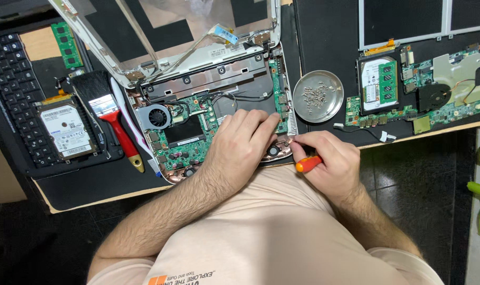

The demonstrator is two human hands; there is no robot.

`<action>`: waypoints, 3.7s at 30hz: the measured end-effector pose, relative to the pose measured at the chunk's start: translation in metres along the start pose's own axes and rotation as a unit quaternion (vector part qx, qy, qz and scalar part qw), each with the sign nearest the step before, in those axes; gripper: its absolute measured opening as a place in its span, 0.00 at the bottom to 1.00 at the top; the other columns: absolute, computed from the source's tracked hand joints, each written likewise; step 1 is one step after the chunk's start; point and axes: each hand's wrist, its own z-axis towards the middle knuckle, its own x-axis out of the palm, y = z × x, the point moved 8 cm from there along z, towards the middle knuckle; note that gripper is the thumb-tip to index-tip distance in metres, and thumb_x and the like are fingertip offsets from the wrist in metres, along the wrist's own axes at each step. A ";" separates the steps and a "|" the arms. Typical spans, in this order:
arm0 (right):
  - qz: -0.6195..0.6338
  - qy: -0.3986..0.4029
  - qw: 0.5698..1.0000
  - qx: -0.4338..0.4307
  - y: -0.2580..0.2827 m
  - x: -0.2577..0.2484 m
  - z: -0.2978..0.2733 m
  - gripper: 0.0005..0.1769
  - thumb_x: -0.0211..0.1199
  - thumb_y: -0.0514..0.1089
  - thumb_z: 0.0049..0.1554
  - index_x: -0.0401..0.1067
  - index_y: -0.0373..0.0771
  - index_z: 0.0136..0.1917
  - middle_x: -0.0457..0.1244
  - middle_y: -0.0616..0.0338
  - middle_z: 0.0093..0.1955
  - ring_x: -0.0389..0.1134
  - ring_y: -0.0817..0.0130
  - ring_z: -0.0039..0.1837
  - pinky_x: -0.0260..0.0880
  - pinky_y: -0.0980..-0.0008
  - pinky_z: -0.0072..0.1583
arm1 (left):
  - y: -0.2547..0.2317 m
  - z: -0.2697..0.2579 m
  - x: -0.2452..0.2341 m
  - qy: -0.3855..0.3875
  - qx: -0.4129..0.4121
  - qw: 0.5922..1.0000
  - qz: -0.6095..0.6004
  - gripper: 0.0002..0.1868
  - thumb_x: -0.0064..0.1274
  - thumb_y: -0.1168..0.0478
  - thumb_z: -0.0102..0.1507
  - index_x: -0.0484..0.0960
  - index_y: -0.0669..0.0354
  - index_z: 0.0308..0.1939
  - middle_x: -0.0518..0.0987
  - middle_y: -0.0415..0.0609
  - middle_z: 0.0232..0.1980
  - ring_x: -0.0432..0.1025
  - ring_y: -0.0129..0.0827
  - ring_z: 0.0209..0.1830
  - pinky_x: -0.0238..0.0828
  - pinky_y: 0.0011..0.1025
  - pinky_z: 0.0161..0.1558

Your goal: The person uses a screwdriver to remove screws from the internal components of a disassembled laptop. They work on the motherboard area, removing screws and placing them into a small metal dish on the table.

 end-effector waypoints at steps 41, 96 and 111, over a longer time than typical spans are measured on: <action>0.061 0.018 0.998 0.022 0.012 0.010 0.003 0.05 0.83 0.36 0.66 0.88 0.44 0.52 0.81 0.60 0.48 0.80 0.56 0.42 0.83 0.62 0.50 | 0.010 -0.003 -0.011 0.071 -0.036 0.996 -0.033 0.24 0.65 0.62 0.77 0.85 0.58 0.77 0.82 0.52 0.77 0.74 0.50 0.69 0.73 0.46 0.62; 0.195 0.064 0.977 0.050 0.015 0.020 0.009 0.10 0.87 0.27 0.62 0.86 0.33 0.51 0.83 0.44 0.54 0.88 0.48 0.58 0.85 0.56 0.63 | 0.030 -0.023 -0.037 0.017 -0.044 0.999 -0.026 0.06 0.61 0.58 0.83 0.92 0.49 0.60 0.82 0.43 0.58 0.76 0.42 0.56 0.69 0.42 0.53; 0.246 -0.044 0.967 -0.045 -0.020 -0.003 -0.015 0.29 0.69 0.33 0.77 0.52 0.28 0.78 0.74 0.29 0.51 0.78 0.54 0.46 0.81 0.62 0.51 | 0.027 -0.029 -0.029 -0.017 -0.030 0.998 -0.050 0.11 0.60 0.51 0.83 0.91 0.51 0.61 0.84 0.45 0.58 0.77 0.43 0.55 0.68 0.44 0.56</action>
